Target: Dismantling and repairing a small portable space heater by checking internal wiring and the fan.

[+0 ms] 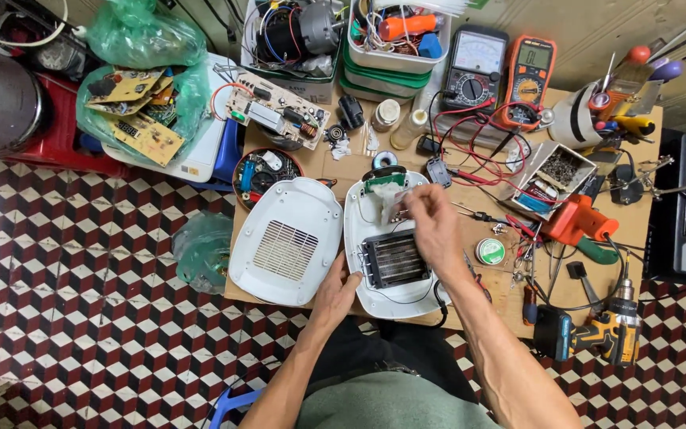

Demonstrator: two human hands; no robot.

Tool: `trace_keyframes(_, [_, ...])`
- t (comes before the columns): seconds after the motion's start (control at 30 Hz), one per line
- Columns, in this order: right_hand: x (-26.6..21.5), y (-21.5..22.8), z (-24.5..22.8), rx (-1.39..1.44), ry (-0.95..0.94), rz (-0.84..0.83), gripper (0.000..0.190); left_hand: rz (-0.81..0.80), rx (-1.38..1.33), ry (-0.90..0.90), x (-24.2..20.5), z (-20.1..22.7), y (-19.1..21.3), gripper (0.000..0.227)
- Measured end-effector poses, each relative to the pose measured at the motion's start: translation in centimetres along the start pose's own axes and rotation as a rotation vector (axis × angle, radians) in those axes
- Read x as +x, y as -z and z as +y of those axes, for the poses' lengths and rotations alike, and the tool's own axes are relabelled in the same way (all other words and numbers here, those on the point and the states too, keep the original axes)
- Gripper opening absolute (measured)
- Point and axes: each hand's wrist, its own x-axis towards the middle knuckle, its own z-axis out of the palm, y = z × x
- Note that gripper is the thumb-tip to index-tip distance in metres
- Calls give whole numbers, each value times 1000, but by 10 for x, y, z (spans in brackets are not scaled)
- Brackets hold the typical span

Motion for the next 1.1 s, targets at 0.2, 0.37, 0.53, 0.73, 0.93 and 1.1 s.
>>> trace_keyframes(0.2, [-24,18,30,-358,-314,-60,14,-35,197,-29,7,1,8,64])
trace_keyframes(0.37, [-77,-34,41,15,-453,-551,11,-85,184,-33,19,-6,17,59])
trace_keyframes(0.53, [-84,-47,9,-67,-396,-266,17,-239,-80,-43,26,-22,28,63])
trace_keyframes(0.73, [-109,-41,-3,-554,46,-415,29,127,341,-605,26,78,3,44])
trace_keyframes(0.93, [-115,-29,-42,-560,29,-495,37,-183,1122,-593,91,50,-19,33])
trace_keyframes(1.1, [-116,4,-16,-539,-188,-74,26,-171,1338,-644,128,26,-25,14])
